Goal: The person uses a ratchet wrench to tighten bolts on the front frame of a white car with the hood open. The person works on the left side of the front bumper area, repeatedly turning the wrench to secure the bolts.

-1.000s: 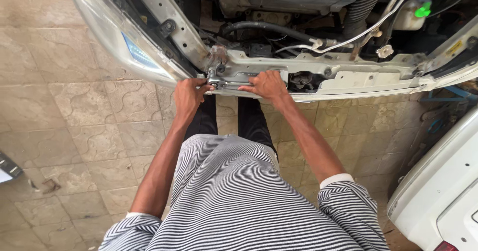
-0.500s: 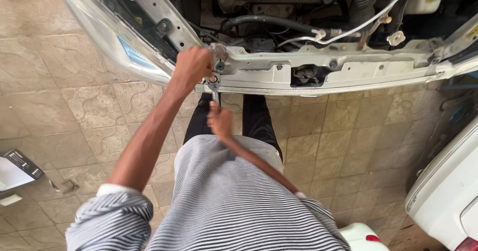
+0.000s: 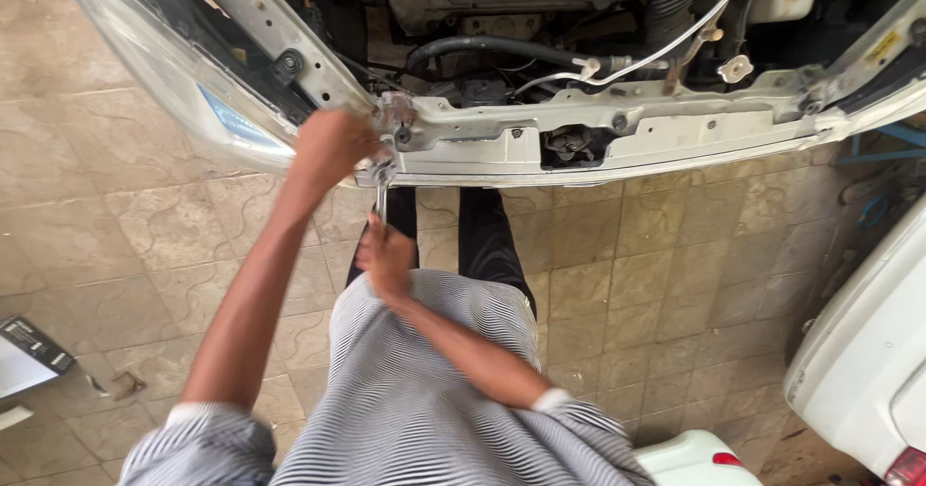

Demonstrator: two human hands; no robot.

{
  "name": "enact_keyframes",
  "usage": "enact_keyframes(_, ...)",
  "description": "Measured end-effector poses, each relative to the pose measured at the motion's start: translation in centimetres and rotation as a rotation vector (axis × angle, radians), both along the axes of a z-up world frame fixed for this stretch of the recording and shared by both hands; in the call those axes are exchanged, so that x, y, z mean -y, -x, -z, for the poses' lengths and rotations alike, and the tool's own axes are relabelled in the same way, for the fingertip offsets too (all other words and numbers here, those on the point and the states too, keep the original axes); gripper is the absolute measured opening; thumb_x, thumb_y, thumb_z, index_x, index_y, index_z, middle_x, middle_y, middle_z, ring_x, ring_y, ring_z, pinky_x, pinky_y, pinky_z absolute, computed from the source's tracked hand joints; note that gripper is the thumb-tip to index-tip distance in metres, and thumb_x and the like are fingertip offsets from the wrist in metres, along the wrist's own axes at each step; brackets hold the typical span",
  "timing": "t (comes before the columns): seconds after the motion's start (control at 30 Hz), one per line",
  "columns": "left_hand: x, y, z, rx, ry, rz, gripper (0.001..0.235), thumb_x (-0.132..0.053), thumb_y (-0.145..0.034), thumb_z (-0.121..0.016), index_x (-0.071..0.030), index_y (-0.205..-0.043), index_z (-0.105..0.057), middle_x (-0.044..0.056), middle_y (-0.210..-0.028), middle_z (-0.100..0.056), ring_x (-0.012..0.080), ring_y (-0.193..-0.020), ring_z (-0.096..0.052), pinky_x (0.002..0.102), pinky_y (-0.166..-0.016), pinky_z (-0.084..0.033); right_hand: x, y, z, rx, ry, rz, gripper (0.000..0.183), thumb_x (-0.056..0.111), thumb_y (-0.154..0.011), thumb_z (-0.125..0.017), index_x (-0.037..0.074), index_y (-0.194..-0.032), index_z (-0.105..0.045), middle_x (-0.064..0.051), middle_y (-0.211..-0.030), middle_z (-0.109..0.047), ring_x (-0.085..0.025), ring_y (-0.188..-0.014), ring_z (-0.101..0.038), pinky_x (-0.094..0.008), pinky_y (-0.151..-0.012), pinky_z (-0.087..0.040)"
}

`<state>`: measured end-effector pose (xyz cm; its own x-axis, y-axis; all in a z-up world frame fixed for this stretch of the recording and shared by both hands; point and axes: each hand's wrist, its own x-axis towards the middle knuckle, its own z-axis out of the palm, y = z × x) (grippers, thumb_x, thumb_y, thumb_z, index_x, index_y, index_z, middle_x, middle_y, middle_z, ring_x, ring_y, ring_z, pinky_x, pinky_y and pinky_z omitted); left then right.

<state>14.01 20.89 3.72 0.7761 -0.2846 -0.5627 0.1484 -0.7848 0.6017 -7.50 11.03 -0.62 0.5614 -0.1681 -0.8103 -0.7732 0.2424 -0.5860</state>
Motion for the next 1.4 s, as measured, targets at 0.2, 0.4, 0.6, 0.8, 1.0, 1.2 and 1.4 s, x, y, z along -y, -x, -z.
enact_keyframes(0.2,-2.2,10.1,-1.2,-0.084,0.293,-0.419,0.025,-0.020,-0.087,-0.081,-0.003,-0.105,-0.079,0.009,-0.087,-0.080,0.0143,-0.047,-0.068,0.030,-0.049,-0.052,16.8,-6.5,-1.7,0.635,0.939,-1.488,0.072,0.072,-0.103,-0.036,0.012,-0.081,-0.068,-0.004,-0.051,-0.053,-0.020,-0.042,-0.055,-0.037,-0.040,-0.045)
enact_keyframes(0.4,1.7,11.8,0.6,-0.035,0.314,-0.650,0.032,-0.014,-0.087,-0.079,-0.001,-0.116,-0.076,0.013,-0.088,-0.079,0.0142,-0.045,-0.063,0.030,-0.043,-0.050,21.3,-15.2,-0.6,0.955,0.998,-1.704,0.072,0.077,-0.095,-0.038,0.013,-0.073,-0.064,-0.002,-0.049,-0.052,-0.018,-0.037,-0.052,-0.036,-0.033,-0.042)
enact_keyframes(0.6,2.0,10.9,2.3,0.019,0.310,-0.708,0.033,-0.014,-0.089,-0.078,-0.001,-0.119,-0.074,0.012,-0.090,-0.079,0.0127,-0.045,-0.065,0.029,-0.044,-0.052,21.1,-20.7,1.2,1.056,1.018,-1.932,0.074,0.078,-0.097,-0.042,0.012,-0.070,-0.061,0.000,-0.042,-0.051,-0.018,-0.036,-0.056,-0.035,-0.039,-0.044)
enact_keyframes(0.8,3.3,10.6,2.9,0.022,0.346,-0.730,0.029,-0.012,-0.090,-0.078,0.000,-0.116,-0.076,0.013,-0.082,-0.079,0.0133,-0.045,-0.064,0.029,-0.045,-0.049,21.3,-23.6,-0.1,1.095,0.973,-1.903,0.073,0.079,-0.093,-0.047,0.014,-0.066,-0.065,-0.006,-0.049,-0.059,-0.027,-0.045,-0.063,-0.038,-0.043,-0.048)
enact_keyframes(1.0,2.7,9.7,3.1,0.027,0.337,-0.732,0.031,-0.014,-0.087,-0.080,0.000,-0.115,-0.076,0.012,-0.084,-0.079,0.0126,-0.044,-0.064,0.028,-0.043,-0.049,20.4,-23.7,0.4,0.999,0.968,-1.922,0.074,0.078,-0.093,-0.046,0.013,-0.066,-0.067,-0.006,-0.048,-0.059,-0.026,-0.046,-0.063,-0.038,-0.044,-0.048)
enact_keyframes(1.2,0.9,8.3,2.6,0.033,0.303,-0.630,0.025,-0.013,-0.087,-0.079,-0.002,-0.109,-0.078,0.011,-0.085,-0.079,0.0138,-0.043,-0.064,0.029,-0.044,-0.051,19.5,-17.3,0.2,0.706,1.037,-1.793,0.074,0.074,-0.096,-0.046,0.011,-0.068,-0.073,-0.007,-0.047,-0.059,-0.025,-0.046,-0.063,-0.039,-0.048,-0.047)
enact_keyframes(1.4,0.1,3.4,3.9,0.046,0.166,-0.311,0.007,-0.010,-0.084,-0.082,-0.007,-0.091,-0.083,0.010,-0.071,-0.075,0.0188,-0.048,-0.066,0.036,-0.055,-0.055,14.5,-7.6,1.1,0.351,0.819,-1.134,0.062,0.060,-0.105,-0.048,0.012,-0.080,-0.078,-0.017,-0.057,-0.063,-0.035,-0.051,-0.063,-0.041,-0.049,-0.048)
